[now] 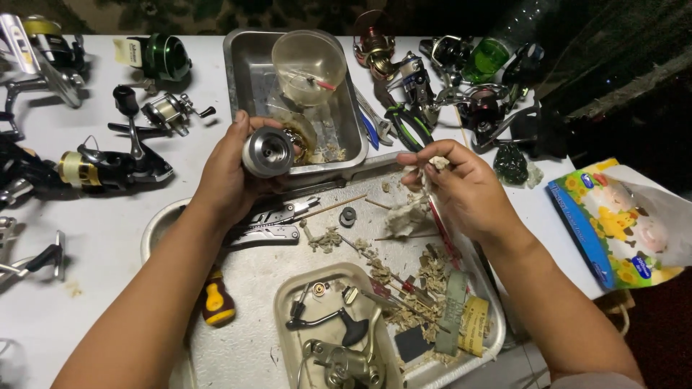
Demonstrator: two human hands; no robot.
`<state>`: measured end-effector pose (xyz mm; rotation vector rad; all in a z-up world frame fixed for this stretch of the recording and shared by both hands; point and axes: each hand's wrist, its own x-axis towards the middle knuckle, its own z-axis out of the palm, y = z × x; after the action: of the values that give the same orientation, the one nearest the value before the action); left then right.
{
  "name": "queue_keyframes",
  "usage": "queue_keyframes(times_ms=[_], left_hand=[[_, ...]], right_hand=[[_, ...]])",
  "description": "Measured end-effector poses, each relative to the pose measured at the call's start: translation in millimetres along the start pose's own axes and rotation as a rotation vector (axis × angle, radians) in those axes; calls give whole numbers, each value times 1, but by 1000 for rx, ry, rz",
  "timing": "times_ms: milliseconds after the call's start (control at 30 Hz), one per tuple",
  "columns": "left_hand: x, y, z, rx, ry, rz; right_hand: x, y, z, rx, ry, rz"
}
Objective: Maintaining and lubricating the internal components of a fishing reel spool using small tools and grease.
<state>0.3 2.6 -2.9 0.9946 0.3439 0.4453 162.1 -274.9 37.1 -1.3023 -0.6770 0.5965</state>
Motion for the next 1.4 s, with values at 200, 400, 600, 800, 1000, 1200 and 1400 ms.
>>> queue_keyframes(times_ms=[200, 400, 600, 800, 1000, 1200, 1400], left_hand=[[-2, 2, 3, -32, 12, 6], [1, 7, 3, -90, 107, -48], [17, 35, -14, -199, 174, -49], [62, 101, 5, 546, 126, -71], [130, 121, 34, 1248, 147, -325], [160, 108, 57, 1704, 84, -545], [171, 92, 50, 1729, 41, -470]], right_hand=[[9, -22, 5, -74, 32, -118], [76, -41, -8, 82, -41, 25], [155, -63, 43, -469, -180, -86], [261, 10, 51, -1019, -198, -573], [296, 77, 81, -1221, -182, -341], [288, 84, 105, -1552, -241, -80], [310, 116, 102, -1665, -271, -185]])
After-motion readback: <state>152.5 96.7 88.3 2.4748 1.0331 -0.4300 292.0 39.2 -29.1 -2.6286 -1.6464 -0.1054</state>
